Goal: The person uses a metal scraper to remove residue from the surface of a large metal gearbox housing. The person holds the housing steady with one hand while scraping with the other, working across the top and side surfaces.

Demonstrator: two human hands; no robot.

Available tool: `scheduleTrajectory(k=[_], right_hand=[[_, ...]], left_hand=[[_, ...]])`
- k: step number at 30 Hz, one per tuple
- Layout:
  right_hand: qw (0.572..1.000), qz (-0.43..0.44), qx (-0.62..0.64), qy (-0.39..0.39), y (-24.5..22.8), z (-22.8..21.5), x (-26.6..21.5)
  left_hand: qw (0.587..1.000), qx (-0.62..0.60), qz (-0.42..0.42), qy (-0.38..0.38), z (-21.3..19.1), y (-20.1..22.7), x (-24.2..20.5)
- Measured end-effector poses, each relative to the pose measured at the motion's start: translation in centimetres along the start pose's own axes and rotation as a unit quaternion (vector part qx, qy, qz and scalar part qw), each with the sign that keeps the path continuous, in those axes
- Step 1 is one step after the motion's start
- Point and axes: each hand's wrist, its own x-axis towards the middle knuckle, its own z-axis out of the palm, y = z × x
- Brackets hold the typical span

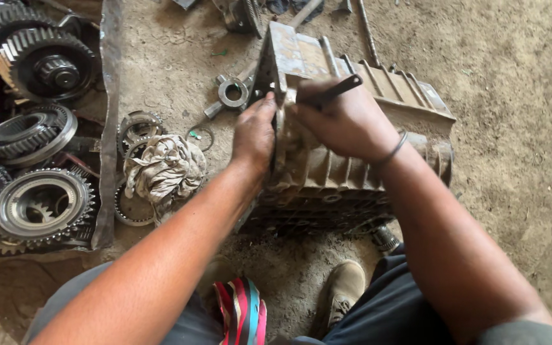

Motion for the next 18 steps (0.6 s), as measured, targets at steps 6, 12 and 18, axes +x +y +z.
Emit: scheduleTrajectory(k=[6,12,18], right_hand=[[0.992,0.025,-0.120,0.015,-1.7,0.4,-0.2],[0.996,-0.069,-0.048,0.001,-2.9,0.0,-1.2],[1.000,-0.006,-0.020,0.021,-3.8,-0.4,-2.0]], left_hand=[[0.999,0.012,0.044,-0.018,0.0,0.2,0.1],[0.998,0.064,-0.003,0.008,0.1,0.7,-0.4],[1.000,0.019,0.011,-0.011,0.1,0.7,-0.3]])
